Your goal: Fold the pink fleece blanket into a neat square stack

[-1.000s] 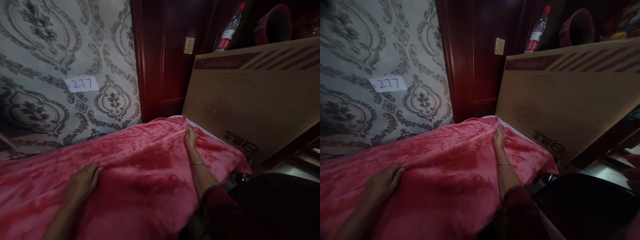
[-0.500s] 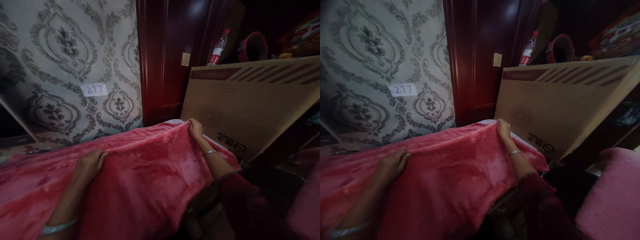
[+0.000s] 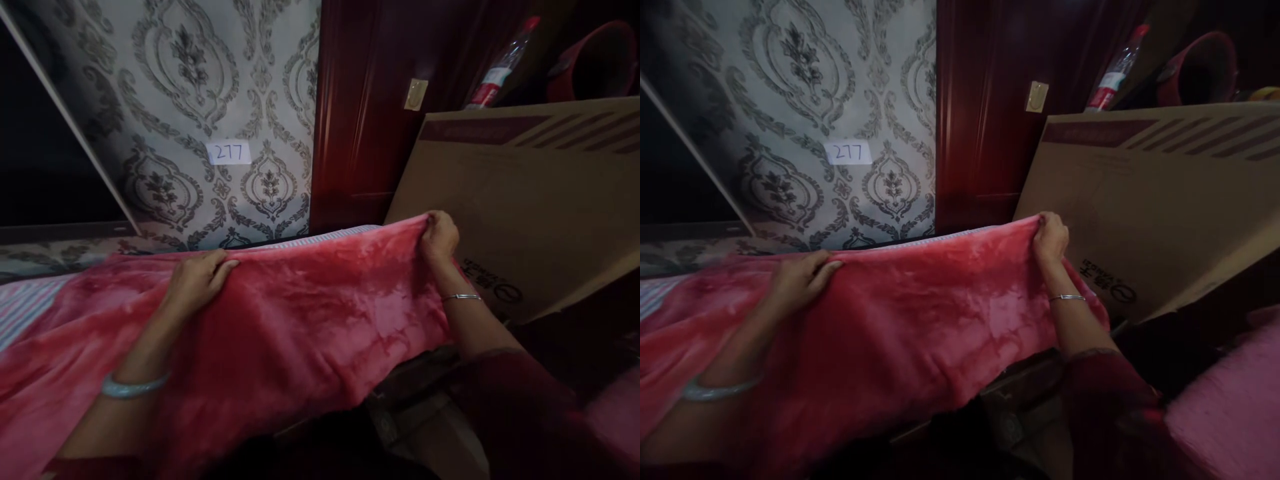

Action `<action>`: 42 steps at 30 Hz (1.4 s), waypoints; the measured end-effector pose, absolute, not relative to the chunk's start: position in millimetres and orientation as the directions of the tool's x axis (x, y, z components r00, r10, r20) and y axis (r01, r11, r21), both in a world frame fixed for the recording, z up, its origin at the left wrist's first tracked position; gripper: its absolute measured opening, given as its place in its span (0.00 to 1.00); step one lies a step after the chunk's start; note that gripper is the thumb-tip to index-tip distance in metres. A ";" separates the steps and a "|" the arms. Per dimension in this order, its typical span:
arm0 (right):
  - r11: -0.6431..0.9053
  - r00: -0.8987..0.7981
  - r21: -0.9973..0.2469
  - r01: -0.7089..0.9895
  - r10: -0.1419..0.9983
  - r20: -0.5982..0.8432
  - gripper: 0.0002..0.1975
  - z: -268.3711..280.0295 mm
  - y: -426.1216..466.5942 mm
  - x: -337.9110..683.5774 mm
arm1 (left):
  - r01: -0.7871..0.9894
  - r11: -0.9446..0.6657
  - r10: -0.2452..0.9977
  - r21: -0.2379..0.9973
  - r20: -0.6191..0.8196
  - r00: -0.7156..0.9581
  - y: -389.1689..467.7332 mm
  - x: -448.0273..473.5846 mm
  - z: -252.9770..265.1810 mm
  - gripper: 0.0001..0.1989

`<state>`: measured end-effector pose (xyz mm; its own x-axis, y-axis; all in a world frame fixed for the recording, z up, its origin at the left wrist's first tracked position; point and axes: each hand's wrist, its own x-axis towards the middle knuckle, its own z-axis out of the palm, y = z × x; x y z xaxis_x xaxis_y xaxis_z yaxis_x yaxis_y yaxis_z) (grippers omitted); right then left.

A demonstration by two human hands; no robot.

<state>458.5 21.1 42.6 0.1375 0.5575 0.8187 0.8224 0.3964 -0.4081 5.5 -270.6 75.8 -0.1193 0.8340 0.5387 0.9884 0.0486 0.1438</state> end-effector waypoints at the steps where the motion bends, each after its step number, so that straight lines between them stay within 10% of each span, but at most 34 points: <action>1: 0.384 0.138 -0.394 0.835 0.547 0.826 0.19 45.5 20.2 462.2 | 0.981 0.007 0.847 0.194 0.520 -0.109 -272.7 6.5 79.1 0.19; 7: 0.279 0.094 -0.354 0.893 0.653 0.752 0.17 30.7 17.7 468.6 | 0.899 -0.146 0.944 0.413 0.329 0.002 -262.4 9.8 67.9 0.20; 16: 0.125 0.099 -0.396 0.910 0.860 0.500 0.18 -32.9 13.2 464.0 | 0.995 -0.007 0.972 0.100 0.234 -0.017 -254.9 23.6 40.0 0.14; 21: 0.514 -0.112 -0.369 0.775 0.685 0.720 0.19 -12.5 -17.5 409.0 | 0.999 -0.002 0.969 0.043 0.246 -0.009 -264.0 29.5 45.0 0.14; 26: 0.908 -0.543 -0.296 0.298 0.416 0.729 0.19 -1.7 -99.1 291.8 | 0.997 -0.054 0.963 0.056 0.267 0.037 -272.1 36.8 44.1 0.13; 31: 0.929 -0.692 -0.365 0.061 0.303 0.655 0.17 -16.7 -153.6 213.3 | 0.993 -0.090 0.949 0.075 0.308 0.063 -282.1 42.2 36.3 0.11; 42: 0.932 -0.672 -0.351 0.086 0.315 0.670 0.14 -29.6 -152.2 242.6 | 0.991 -0.076 0.941 0.107 0.337 0.036 -340.1 -11.8 -10.4 0.11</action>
<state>242.6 -152.2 -29.6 -0.6724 0.3146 0.6700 0.0859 0.9322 -0.3515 -11.8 -340.1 -10.4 0.0359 0.9410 0.3366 0.9914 -0.0761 0.1069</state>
